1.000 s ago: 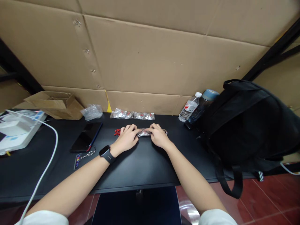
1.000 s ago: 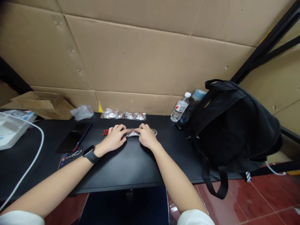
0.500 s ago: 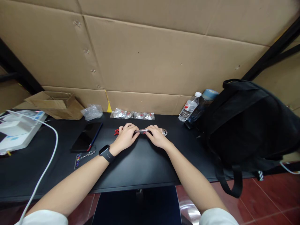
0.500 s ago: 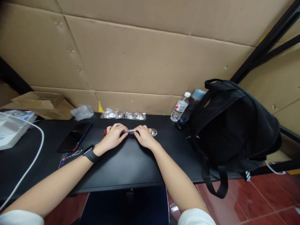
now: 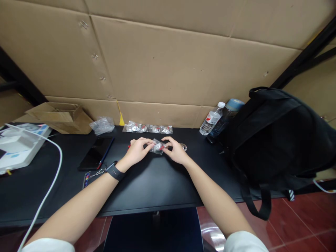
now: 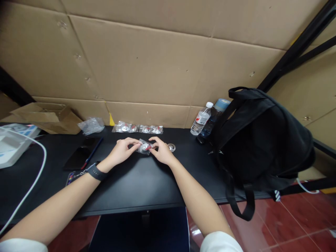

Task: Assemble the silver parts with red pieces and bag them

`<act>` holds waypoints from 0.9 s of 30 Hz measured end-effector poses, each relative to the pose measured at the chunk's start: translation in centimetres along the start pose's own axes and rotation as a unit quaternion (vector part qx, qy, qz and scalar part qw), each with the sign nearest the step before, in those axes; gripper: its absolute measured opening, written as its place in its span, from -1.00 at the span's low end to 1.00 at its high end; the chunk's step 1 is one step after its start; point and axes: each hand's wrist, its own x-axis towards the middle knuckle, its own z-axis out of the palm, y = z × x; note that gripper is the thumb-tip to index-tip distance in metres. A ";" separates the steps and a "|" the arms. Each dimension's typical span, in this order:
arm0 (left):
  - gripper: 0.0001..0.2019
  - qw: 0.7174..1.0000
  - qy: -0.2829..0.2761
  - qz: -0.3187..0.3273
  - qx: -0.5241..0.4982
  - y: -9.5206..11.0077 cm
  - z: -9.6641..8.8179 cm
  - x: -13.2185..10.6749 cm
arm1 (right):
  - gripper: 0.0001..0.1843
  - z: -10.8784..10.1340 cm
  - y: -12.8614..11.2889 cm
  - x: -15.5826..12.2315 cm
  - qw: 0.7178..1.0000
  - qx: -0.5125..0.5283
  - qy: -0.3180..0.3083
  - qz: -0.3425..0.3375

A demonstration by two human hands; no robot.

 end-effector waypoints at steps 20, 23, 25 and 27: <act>-0.70 0.999 0.018 -0.005 -0.035 0.3 0.1 -0.1 | -0.47 0.4 -0.1 0.2 0.988 0.146 0.006 0.039; -0.65 0.999 -0.008 -0.013 -0.052 0.2 0.2 -0.1 | -0.47 0.4 0.0 0.3 0.988 0.148 0.023 0.036; -0.63 0.998 -0.018 -0.011 -0.059 -0.1 0.4 0.0 | -0.48 0.4 0.1 0.4 0.988 0.145 0.033 0.032; -0.63 0.997 -0.023 -0.004 -0.075 -0.4 0.5 0.0 | -0.48 0.4 0.3 0.4 0.989 0.137 0.038 0.027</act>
